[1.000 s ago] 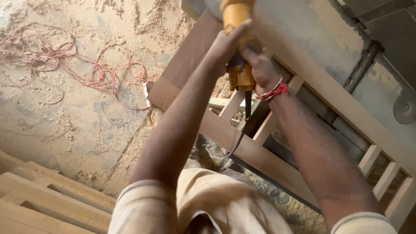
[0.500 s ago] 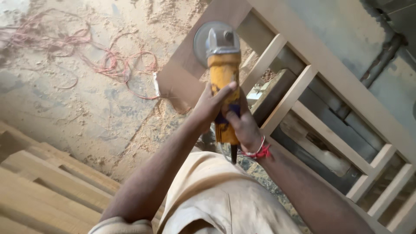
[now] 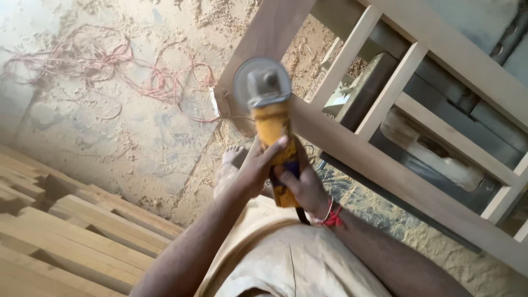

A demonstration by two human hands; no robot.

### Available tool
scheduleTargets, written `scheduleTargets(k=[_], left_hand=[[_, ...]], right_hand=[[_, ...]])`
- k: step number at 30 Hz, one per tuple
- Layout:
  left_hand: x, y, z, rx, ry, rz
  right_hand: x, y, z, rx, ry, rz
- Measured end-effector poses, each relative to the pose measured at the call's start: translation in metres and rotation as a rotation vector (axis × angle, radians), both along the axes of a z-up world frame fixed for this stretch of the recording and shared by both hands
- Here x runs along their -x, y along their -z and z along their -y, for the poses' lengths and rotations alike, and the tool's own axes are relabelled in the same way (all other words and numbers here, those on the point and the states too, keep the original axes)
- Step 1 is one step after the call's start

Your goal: The person sands a wooden door frame using a handheld power sander, moving the tool along the inner edges and flat surfaces of the frame.

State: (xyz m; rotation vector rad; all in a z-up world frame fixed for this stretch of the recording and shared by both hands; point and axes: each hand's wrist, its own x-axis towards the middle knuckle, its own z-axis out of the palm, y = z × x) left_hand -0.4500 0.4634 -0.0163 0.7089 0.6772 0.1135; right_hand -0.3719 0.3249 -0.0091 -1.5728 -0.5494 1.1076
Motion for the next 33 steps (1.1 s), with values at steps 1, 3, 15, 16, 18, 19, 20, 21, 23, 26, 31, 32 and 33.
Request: scheduleTargets(k=[1,3,15,16,18,19,20,21,23,26,31,32,33], left_hand=[[-0.005,0.003,-0.011,-0.010,0.002,0.057],[-0.024,0.006,-0.040,-0.029,0.074,0.053],[0.031,0.003,-0.067,0.059,0.136,0.009],[0.034,0.002,-0.054,0.086,0.129,0.007],[0.030,0.007,-0.030,0.137,0.170,0.035],[0.027,0.008,-0.018,0.162,0.191,0.050],[0.023,0.008,-0.007,0.159,0.215,0.049],[0.018,0.007,0.006,0.155,0.240,0.048],[0.010,0.006,0.033,0.161,0.293,0.041],[-0.001,0.006,0.071,0.177,0.392,0.040],[-0.023,0.004,0.131,0.199,0.582,0.026],[-0.027,0.004,0.144,0.174,0.616,0.026],[-0.033,0.004,0.158,0.149,0.649,0.027]], right_hand=[[-0.001,0.001,-0.011,-0.021,0.054,-0.010],[-0.007,0.004,-0.042,-0.070,0.130,-0.036],[0.040,-0.009,-0.059,0.032,0.082,-0.004],[0.042,-0.013,-0.045,0.051,0.095,-0.029],[0.043,-0.018,-0.017,0.070,0.121,-0.058],[0.043,-0.021,-0.001,0.070,0.136,-0.061],[0.042,-0.021,0.011,0.062,0.154,-0.059],[0.043,-0.022,0.025,0.081,0.187,-0.062],[0.045,-0.022,0.055,0.125,0.256,-0.070],[0.045,-0.020,0.101,0.135,0.319,-0.057],[0.048,-0.022,0.169,0.138,0.458,-0.074],[0.049,-0.023,0.182,0.143,0.490,-0.084],[0.049,-0.025,0.194,0.141,0.536,-0.115]])
